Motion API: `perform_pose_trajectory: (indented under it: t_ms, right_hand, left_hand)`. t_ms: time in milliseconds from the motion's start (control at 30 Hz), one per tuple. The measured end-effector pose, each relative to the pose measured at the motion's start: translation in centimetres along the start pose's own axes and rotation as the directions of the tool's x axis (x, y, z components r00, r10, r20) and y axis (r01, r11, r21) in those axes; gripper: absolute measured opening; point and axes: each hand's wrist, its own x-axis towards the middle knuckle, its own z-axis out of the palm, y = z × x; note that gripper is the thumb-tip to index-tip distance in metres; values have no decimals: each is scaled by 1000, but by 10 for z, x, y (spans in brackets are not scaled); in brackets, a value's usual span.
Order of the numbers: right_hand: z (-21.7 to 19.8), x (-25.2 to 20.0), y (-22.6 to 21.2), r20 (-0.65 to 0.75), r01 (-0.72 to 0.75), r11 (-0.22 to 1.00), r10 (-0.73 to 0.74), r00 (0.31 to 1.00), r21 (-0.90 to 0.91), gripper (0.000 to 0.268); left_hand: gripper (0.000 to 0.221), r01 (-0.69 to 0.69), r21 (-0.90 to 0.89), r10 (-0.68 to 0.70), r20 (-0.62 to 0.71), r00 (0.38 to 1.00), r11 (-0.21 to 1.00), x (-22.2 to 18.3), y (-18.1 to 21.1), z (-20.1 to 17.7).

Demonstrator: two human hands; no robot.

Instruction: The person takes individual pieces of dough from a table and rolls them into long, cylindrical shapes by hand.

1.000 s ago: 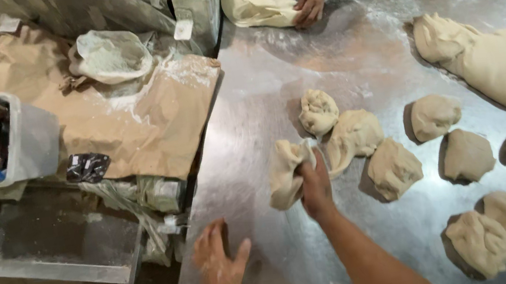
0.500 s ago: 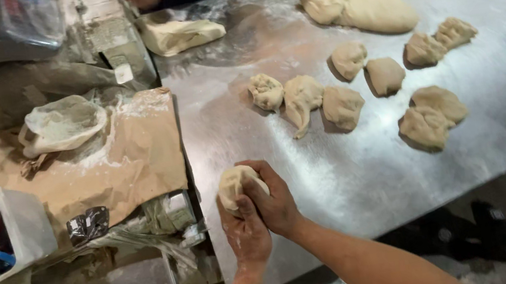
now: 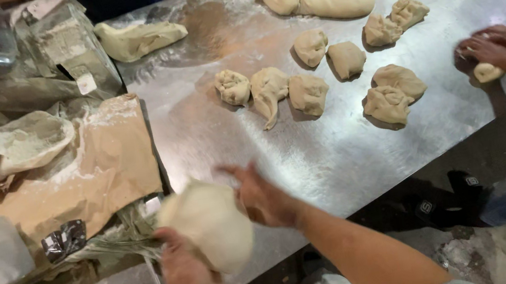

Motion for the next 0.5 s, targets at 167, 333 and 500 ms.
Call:
perform_pose_trajectory:
  t_ms: [167,333,500]
  right_hand:
    - [-82,-10,-40,-318,283,884,-408,856,-372,88]
    - [-98,-33,52,1,228,391,-502,865,-892,71]
    - [-91,-47,89,121,81,-197,-200,972,-977,68]
  left_hand:
    - [55,-687,536,704,222,675,490,6,-21,-15]
    - [67,-626,749,402,653,642,-218,35,-150,-7]
    - [64,-617,787,153,607,780,24,42,-179,-46]
